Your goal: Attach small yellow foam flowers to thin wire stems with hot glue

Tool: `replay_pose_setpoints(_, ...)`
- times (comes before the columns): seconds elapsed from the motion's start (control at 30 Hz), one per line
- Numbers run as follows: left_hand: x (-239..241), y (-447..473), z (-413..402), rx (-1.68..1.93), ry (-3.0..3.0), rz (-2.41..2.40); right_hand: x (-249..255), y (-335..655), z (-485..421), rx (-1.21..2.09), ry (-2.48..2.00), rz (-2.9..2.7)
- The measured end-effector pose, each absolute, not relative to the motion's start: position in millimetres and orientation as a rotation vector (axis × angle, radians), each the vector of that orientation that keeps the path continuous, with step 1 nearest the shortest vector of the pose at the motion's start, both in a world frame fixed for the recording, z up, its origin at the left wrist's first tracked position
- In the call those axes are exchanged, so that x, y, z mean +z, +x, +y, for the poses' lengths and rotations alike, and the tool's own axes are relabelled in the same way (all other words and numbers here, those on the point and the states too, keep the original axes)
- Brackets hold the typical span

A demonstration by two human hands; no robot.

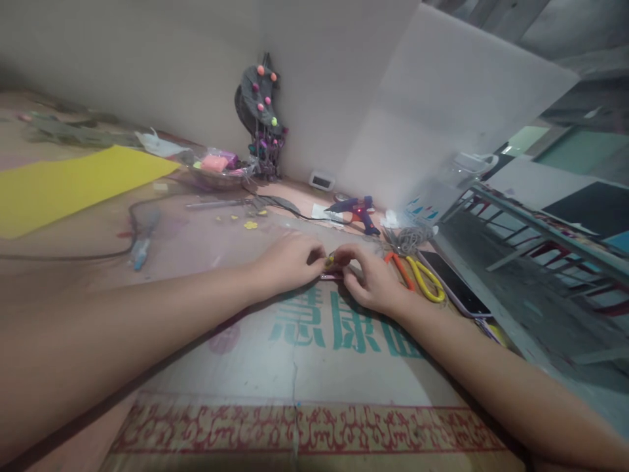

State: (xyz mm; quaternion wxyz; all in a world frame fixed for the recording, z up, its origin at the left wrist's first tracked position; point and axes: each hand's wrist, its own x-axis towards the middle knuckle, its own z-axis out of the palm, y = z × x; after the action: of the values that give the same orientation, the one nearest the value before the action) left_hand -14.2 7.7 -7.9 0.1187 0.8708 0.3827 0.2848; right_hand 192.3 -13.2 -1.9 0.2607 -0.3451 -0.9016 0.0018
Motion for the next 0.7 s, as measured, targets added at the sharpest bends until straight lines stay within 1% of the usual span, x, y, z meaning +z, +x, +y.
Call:
replay_pose_setpoints(0.2,-10.2,-13.6,9.6,0.849,2.52,1.133,-5.9,196.0,-4.9,-0.165,-1.038,-2.372)
replay_pose_setpoints(0.33,-10.8,-13.4,10.0,0.847,2.537,1.132,-6.6,197.7,-3.7,-0.217,-1.031,-2.367)
replay_pose_setpoints(0.7,-7.2,-14.0,8.3,0.858,2.508,1.16,-4.0,196.6,-7.7,-0.07,-0.98,-2.313)
